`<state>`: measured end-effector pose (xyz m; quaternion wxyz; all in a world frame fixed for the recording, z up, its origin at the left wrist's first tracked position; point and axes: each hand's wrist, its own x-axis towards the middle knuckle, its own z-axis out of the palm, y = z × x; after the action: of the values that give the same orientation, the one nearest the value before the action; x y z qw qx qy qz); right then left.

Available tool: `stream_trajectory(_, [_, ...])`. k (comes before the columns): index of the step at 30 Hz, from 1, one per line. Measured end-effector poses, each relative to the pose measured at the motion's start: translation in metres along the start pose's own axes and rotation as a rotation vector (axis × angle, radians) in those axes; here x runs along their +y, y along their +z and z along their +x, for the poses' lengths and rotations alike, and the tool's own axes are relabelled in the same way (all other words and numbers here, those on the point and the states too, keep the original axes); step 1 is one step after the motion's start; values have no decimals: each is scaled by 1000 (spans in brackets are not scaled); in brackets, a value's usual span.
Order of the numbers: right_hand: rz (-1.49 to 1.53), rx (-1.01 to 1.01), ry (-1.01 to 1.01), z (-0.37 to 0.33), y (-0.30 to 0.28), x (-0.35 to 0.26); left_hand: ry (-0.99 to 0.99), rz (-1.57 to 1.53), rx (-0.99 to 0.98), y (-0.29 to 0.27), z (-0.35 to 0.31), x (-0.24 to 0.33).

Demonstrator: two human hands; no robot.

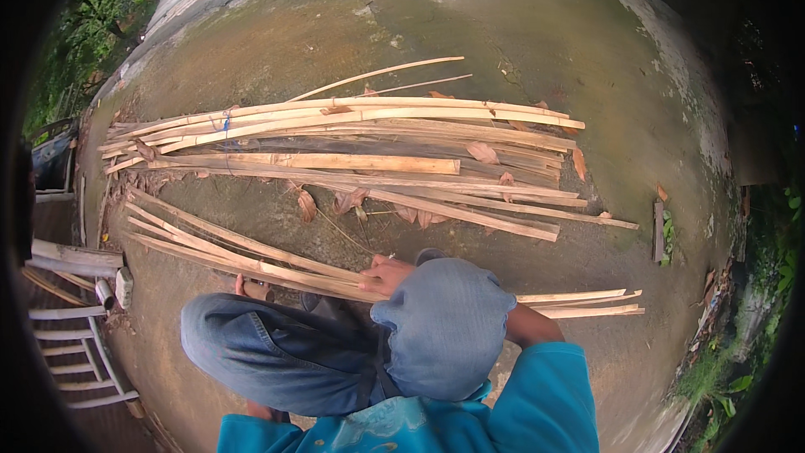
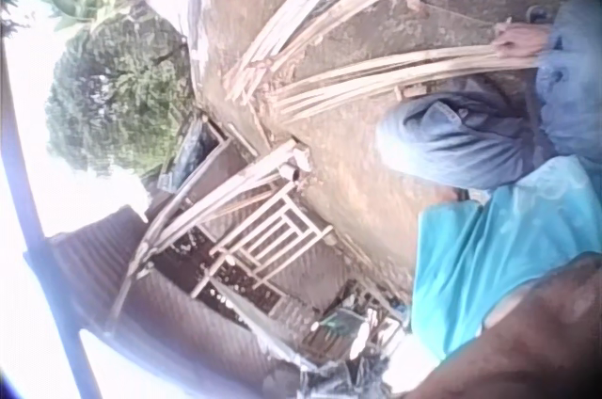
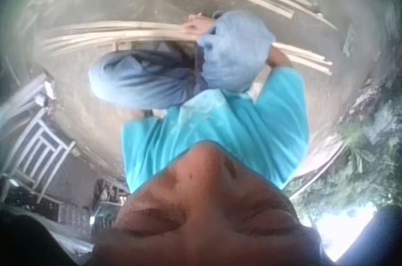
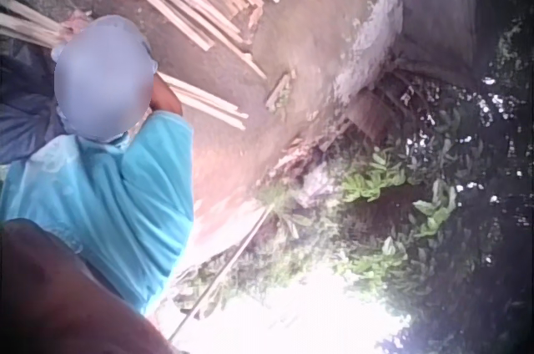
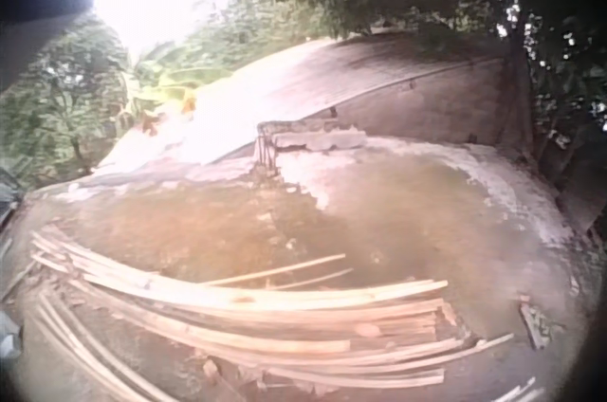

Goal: The person walks through an outdoor yard, picks up a bundle of thin bamboo strips, and sits on the ground to sort and align them. They handle the strips by hand, arranging them into a neat pile before standing and moving to another area.

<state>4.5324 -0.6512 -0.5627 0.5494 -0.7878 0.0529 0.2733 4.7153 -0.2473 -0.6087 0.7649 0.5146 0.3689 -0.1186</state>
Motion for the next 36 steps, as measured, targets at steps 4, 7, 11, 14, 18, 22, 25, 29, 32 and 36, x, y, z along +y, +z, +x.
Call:
stream_trajectory(4, [-116,278,9,-10,-11,-6,-12,-4,-5,1,1,-4])
stream_trajectory(7, [-447,789,18,0,-18,34,-17,-11,-12,2,1,-5])
stream_trajectory(11, [-767,941,161,10,-43,64,-19,-21,-11,0,0,-2])
stream_trajectory(14, [-783,929,257,13,-48,65,-28,-21,-21,4,0,-4])
stream_trajectory(18, [-773,851,241,13,-64,67,-26,-27,-25,4,1,-6])
stream_trajectory(22, [-905,957,50,3,-66,73,-27,-31,-36,7,4,-7])
stream_trajectory(25, [-888,876,-7,-4,-79,73,-28,-31,-47,10,6,-9])
stream_trajectory(29, [-462,715,-100,-9,-96,74,-36,-37,-65,17,9,-12])
stream_trajectory(32, [91,511,65,-11,-110,61,-27,-46,-76,20,11,-12])
stream_trajectory(36, [277,401,228,-5,-116,61,-27,-55,-90,29,13,-15])
